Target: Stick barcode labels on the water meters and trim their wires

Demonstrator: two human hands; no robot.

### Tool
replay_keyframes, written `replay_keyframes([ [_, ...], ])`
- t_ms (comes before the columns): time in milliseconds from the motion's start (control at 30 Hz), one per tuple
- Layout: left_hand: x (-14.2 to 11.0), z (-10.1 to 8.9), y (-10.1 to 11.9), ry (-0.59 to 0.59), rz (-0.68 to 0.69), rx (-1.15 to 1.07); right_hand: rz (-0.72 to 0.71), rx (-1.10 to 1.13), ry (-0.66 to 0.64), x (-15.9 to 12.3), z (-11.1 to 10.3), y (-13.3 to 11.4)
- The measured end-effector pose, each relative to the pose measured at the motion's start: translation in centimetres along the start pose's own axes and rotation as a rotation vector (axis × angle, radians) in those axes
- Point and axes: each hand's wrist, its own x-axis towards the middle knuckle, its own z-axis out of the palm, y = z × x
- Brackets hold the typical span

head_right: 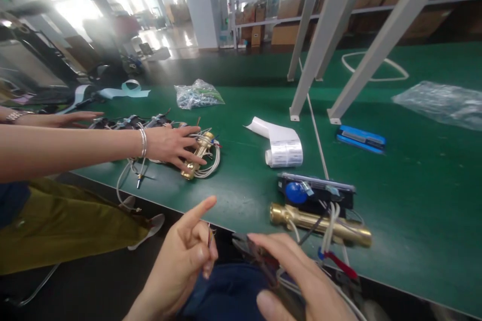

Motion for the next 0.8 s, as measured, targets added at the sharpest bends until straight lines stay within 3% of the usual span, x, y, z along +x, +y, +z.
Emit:
replay_keyframes([
  [167,-0.4,0.3,0.1,0.172,0.026,0.133,-0.07,-0.106,0.027,2.2,0.3,-2.2],
  [500,-0.4,0.4,0.2,0.279,-0.013,0.289,-0.005,-0.215,0.034,1.2,1.9,-1.5],
  [700,-0.3,0.6,0.1,0.259,-0.025,0.269,0.032,-0.169,0.0,1.5,1.8,-1.6],
  [800,-0.4,0.6,0.0,0.235,0.04,0.272,0.053,-0.144,-0.025,1.4,1.7,-1.7],
])
